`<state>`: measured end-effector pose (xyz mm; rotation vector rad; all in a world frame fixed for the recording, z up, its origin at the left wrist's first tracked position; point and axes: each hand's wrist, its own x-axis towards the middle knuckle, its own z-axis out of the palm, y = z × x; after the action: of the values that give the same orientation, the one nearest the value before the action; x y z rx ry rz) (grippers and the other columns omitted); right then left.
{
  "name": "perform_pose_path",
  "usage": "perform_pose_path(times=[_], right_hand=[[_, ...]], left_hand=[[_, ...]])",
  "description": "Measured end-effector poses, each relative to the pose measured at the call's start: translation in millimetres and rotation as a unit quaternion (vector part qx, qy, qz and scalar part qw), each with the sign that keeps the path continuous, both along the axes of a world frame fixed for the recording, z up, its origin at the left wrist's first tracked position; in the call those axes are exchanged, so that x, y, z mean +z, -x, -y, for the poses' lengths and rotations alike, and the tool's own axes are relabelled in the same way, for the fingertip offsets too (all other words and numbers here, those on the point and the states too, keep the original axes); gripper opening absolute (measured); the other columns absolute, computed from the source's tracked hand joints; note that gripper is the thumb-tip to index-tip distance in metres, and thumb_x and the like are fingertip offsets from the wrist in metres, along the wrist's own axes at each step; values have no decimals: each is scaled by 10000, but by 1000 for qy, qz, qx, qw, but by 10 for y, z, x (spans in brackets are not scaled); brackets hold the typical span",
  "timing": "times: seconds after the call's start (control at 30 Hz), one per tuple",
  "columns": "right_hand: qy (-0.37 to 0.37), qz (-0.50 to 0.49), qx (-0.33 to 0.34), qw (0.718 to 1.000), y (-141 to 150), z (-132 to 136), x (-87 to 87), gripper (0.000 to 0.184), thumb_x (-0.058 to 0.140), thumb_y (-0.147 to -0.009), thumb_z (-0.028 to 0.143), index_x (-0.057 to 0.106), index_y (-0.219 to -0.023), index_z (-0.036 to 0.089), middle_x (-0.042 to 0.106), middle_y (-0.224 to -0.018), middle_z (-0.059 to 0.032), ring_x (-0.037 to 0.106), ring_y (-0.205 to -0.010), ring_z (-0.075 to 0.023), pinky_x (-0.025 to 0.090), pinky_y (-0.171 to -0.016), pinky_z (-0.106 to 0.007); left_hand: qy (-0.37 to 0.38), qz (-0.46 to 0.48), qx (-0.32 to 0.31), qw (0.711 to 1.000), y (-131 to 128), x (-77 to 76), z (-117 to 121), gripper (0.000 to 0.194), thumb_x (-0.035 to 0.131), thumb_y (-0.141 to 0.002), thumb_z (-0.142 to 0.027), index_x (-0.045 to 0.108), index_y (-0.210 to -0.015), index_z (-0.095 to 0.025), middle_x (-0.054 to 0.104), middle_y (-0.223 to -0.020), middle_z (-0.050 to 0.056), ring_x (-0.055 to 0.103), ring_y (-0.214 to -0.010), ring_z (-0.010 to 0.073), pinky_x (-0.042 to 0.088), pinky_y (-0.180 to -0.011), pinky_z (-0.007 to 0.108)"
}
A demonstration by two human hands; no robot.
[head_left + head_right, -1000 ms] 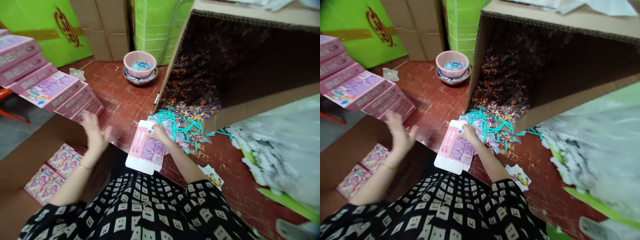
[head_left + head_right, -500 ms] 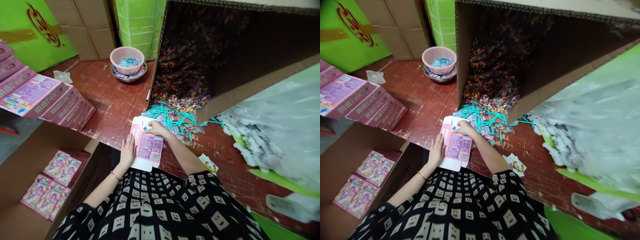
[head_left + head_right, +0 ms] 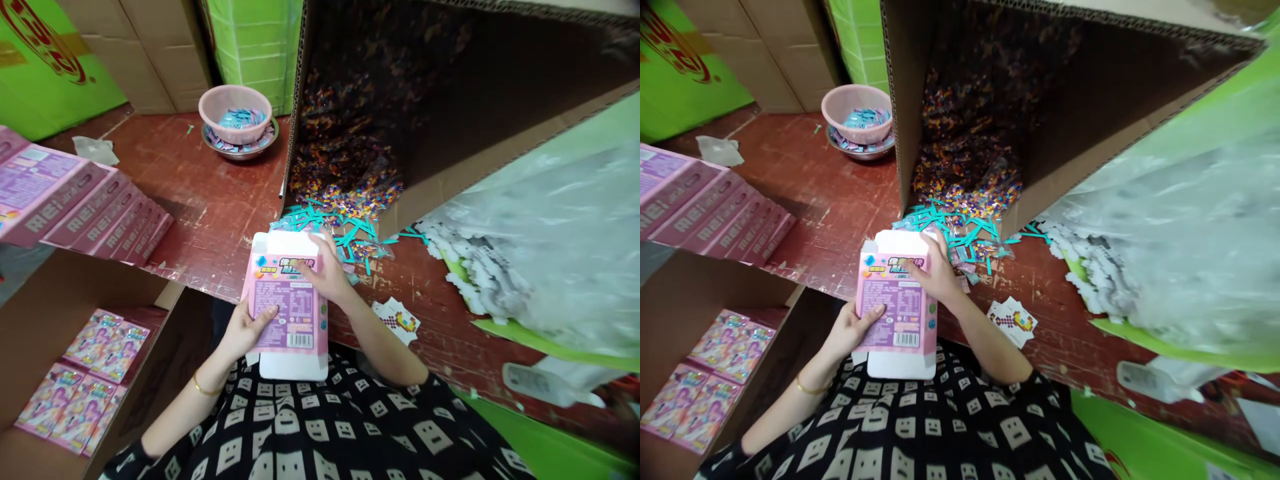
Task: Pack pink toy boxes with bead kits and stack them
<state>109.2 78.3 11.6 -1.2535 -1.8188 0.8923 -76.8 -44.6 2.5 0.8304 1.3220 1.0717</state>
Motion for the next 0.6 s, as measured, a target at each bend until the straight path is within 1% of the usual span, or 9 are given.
perform_pose_path(times=[0.1,0.17,0.23,0.3,0.37,0.4,0.47,0.53,0.6], right_hand=[[98,-124,-29,987,-56,275,-282,537,624,-863,568,530,-1266,226,493,-1379,-120,467,-1313,-268,366,-1123,-437],[152,-201,-46,967,-7,428,-410,584,639,-853,548,468,-1325,249,545,-1321,-94,546,-1200,-238,449,-1029,-389],[201,-228,-30,952,51,523,-496,534,647,-838,552,518,-1258,248,622,-1140,-61,608,-994,-211,507,-866,-337],[222,-204,8,953,78,563,-557,363,616,-850,562,624,-969,219,611,-848,-19,578,-767,-178,489,-719,-302],[197,-167,41,965,76,584,-611,407,595,-862,554,554,-661,203,503,-670,3,510,-656,-156,452,-662,-296],[171,-155,45,972,72,598,-635,444,597,-865,539,503,-591,202,473,-651,4,500,-652,-155,448,-670,-300],[122,-160,24,979,78,644,-669,392,629,-857,505,519,-628,206,516,-714,-13,543,-727,-173,468,-732,-320],[95,-201,-10,975,107,701,-666,285,695,-821,481,579,-826,221,596,-852,-35,599,-859,-200,490,-832,-352],[106,-233,-10,967,140,732,-607,356,762,-770,474,570,-947,233,629,-907,-41,624,-905,-207,502,-876,-367]], left_hand=[[-63,-9,47,997,-57,-44,-97,795,759,-797,-416,373,-1470,-244,519,-1441,124,540,-1280,287,464,-1056,412],[-76,-18,72,994,-43,-84,-227,776,777,-771,-414,409,-1436,-261,495,-1453,107,523,-1286,271,459,-1046,380],[-51,-17,72,996,13,-141,-335,599,790,-744,-433,568,-1259,-221,636,-1225,80,627,-1072,230,517,-905,324],[-14,-11,54,998,74,-217,-369,370,786,-734,-469,655,-912,-172,655,-821,9,613,-723,153,501,-682,251],[12,-5,33,999,104,-301,-324,426,773,-738,-498,539,-619,-162,510,-574,-45,477,-523,97,414,-556,216],[12,-7,37,999,104,-341,-282,468,775,-735,-499,490,-574,-165,486,-551,-50,452,-503,88,397,-544,213],[-19,-18,99,995,80,-400,-193,413,813,-700,-466,527,-659,-172,550,-630,-39,506,-553,101,421,-577,216],[-82,-33,174,981,55,-417,-128,427,863,-647,-399,582,-902,-204,629,-764,-25,593,-673,135,475,-669,244],[-129,-53,181,973,48,-389,-102,480,871,-642,-362,582,-1000,-223,664,-821,-8,635,-769,163,500,-770,286]])
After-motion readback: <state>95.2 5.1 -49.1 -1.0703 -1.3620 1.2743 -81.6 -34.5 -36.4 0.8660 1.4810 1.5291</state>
